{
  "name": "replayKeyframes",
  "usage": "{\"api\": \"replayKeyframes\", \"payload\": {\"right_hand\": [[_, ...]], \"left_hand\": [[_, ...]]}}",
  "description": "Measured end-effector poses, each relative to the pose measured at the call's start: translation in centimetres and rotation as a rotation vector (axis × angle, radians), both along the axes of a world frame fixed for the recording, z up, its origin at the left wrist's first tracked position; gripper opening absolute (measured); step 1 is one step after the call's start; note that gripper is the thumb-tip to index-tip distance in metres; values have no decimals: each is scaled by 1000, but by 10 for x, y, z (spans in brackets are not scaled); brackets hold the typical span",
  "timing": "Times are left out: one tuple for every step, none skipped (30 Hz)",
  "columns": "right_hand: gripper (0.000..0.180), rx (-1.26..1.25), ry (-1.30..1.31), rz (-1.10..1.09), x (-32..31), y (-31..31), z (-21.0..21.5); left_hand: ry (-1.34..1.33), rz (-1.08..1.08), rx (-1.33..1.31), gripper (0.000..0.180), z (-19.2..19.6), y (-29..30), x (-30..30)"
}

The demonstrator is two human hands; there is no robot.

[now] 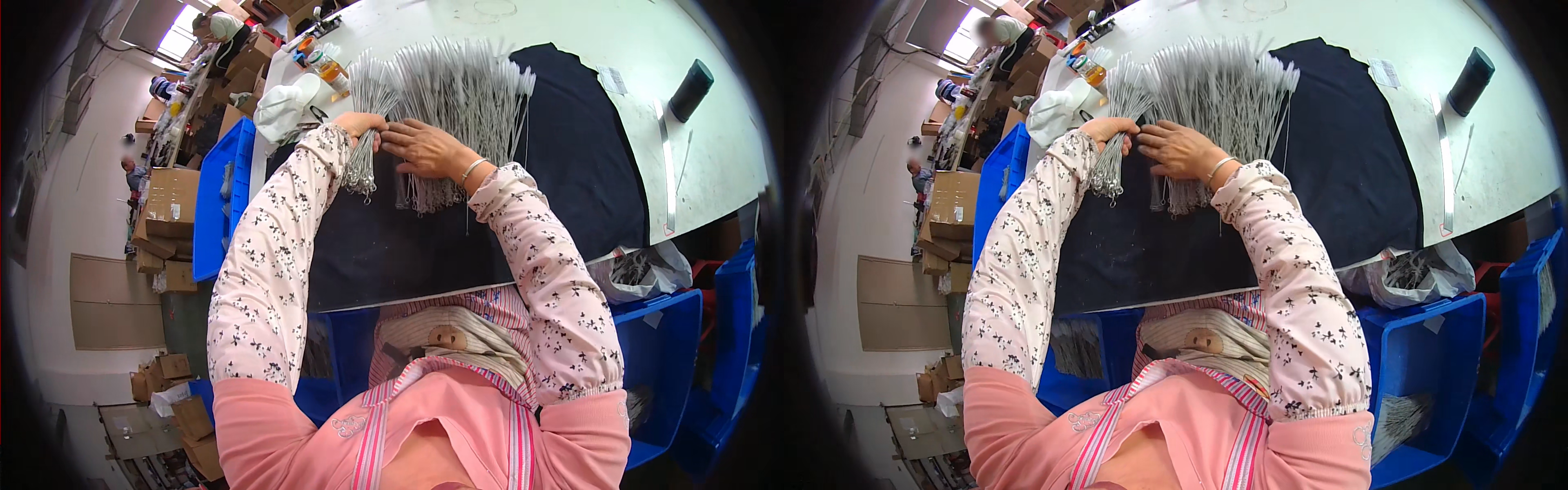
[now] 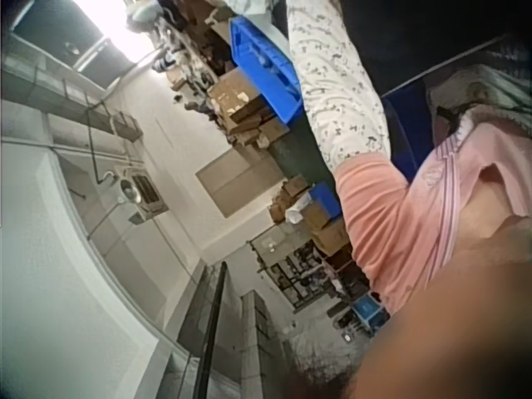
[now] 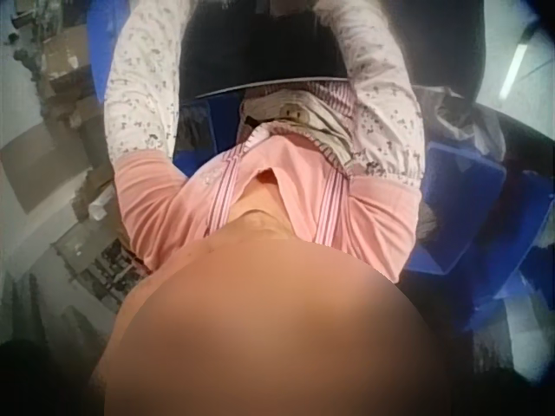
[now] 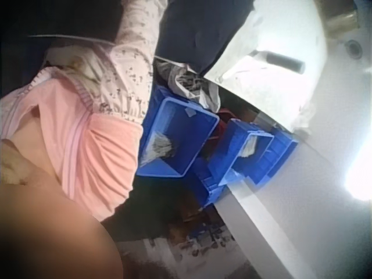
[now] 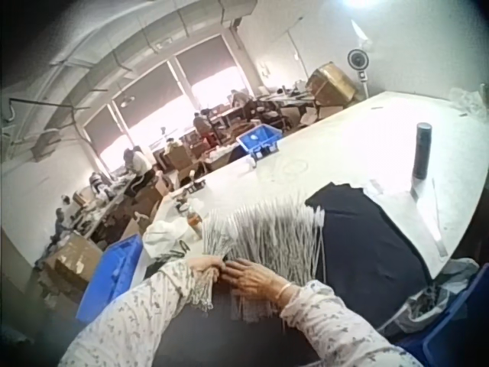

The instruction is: Bundling and organizing wire-handled cleaning brushes on a workbench into bundles.

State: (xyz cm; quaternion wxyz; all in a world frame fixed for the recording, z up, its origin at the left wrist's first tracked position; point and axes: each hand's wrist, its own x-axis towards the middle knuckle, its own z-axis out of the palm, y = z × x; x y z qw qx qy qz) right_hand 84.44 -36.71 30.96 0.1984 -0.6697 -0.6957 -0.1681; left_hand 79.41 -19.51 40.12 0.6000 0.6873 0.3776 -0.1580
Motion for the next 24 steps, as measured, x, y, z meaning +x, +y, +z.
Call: {"api": "replayKeyframes", "payload": {"right_hand": [[48, 0, -6, 0, 4, -2, -8], [49, -60, -48, -51, 8, -5, -16], [50, -112, -86, -84, 4, -2, -17], [52, -198, -82, -92, 7, 1, -17], [52, -201, -79, -87, 4, 3, -19], [52, -174, -88, -64, 3, 6, -19], [52, -150, -101, -47, 5, 8, -19], [51, -165, -122, -48, 4, 10, -19], [51, -163, -128, -42, 2, 12, -18], [51, -178, -132, -44, 0, 13, -15], [51, -191, -137, -47, -2, 14, -11], [51, -199, -148, -64, 1, 9, -13], [51, -219, -146, -63, 3, 4, -15], [51, -239, -143, -65, 5, -3, -17], [51, -228, -144, -46, 1, 0, -12], [52, -219, -143, -33, 0, 1, -15], [52, -212, -143, -22, 0, 2, -17], [53, -210, -140, 4, -4, 8, -13], [53, -192, -164, 1, -4, 5, -15], [53, -218, -169, -9, -4, 1, -18], [53, -237, -176, -18, -4, -1, -14], [53, -231, -194, -28, -6, 1, -12], [53, -226, -191, -3, -7, 3, -11], [54, -228, -183, 22, -11, 4, -7]], "left_hand": [[19, -7, 62, 13, 7, -7, -5], [38, -15, 123, 14, 14, -13, -6], [36, 5, 129, 14, 26, -9, -13], [53, 4, 124, 14, 34, -5, -17], [70, 4, 117, 14, 42, 0, -21], [107, -5, 145, 14, 58, 2, -26], [101, -7, 143, 14, 68, 5, -30], [131, -30, 170, 15, 79, 10, -35], [163, -45, 198, 15, 86, 16, -42], [173, -48, 208, 16, 92, 23, -48], [165, -41, 212, 16, 100, 27, -54], [172, -66, 222, 16, 102, 25, -53], [177, -92, 234, 15, 106, 24, -51], [211, -115, 189, 16, 111, 22, -50], [226, -104, 170, 16, 116, 34, -56], [247, -111, 189, 17, 124, 36, -62], [267, -118, 208, 18, 132, 36, -68], [277, -100, 232, 18, 141, 41, -79], [285, -94, 242, 18, 144, 39, -83], [316, -126, 245, 17, 149, 38, -86], [309, -150, 323, 16, 156, 28, -93], [300, -152, 290, 15, 160, 31, -99], [291, -154, 257, 15, 164, 36, -106], [306, -173, 246, 13, 170, 37, -112]]}}
